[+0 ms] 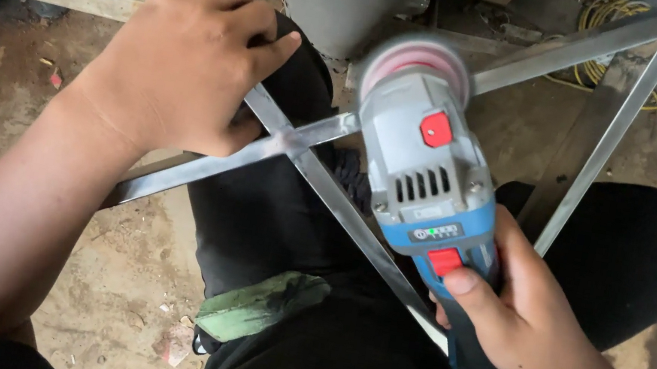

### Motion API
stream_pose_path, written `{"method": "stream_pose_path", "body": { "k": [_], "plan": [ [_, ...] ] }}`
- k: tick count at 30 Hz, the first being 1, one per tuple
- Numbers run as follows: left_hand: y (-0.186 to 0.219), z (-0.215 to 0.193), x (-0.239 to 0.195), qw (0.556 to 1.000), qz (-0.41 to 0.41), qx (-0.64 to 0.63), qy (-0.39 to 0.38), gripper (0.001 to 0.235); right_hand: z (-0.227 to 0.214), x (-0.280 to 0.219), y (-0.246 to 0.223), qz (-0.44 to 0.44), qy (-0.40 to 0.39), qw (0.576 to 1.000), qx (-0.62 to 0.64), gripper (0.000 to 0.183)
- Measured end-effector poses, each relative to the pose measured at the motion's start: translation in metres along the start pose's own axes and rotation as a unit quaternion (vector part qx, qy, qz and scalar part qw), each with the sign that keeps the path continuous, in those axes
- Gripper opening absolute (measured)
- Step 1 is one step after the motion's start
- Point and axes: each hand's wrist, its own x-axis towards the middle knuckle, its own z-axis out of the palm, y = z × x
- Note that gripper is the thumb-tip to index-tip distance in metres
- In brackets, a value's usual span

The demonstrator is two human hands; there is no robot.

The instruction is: Polishing the surfaces and joints of a metal frame using a handheld angle grinder.

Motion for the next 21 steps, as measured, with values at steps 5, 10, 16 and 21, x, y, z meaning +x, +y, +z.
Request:
{"method": "stream_pose_path", "body": {
  "k": [5, 10, 16, 21],
  "plan": [
    [-0.001, 0.000, 0.003, 0.999, 0.003, -0.038, 0.014, 0.072, 0.006, 0.004, 0.005, 0.006, -0.053, 0.998, 0.045, 0.059],
    [0.000, 0.001, 0.002, 0.999, 0.009, -0.044, 0.024, 0.074, 0.010, 0.007, 0.003, 0.020, -0.083, 0.994, 0.065, 0.060],
    [0.000, -0.001, 0.001, 1.000, 0.009, -0.015, 0.016, 0.070, -0.002, -0.003, 0.010, -0.012, -0.017, 0.999, 0.043, 0.059],
    [0.001, 0.000, 0.002, 1.000, 0.009, 0.007, 0.023, 0.070, -0.003, -0.006, 0.012, 0.001, 0.022, 0.997, 0.079, 0.049]
  ]
}}
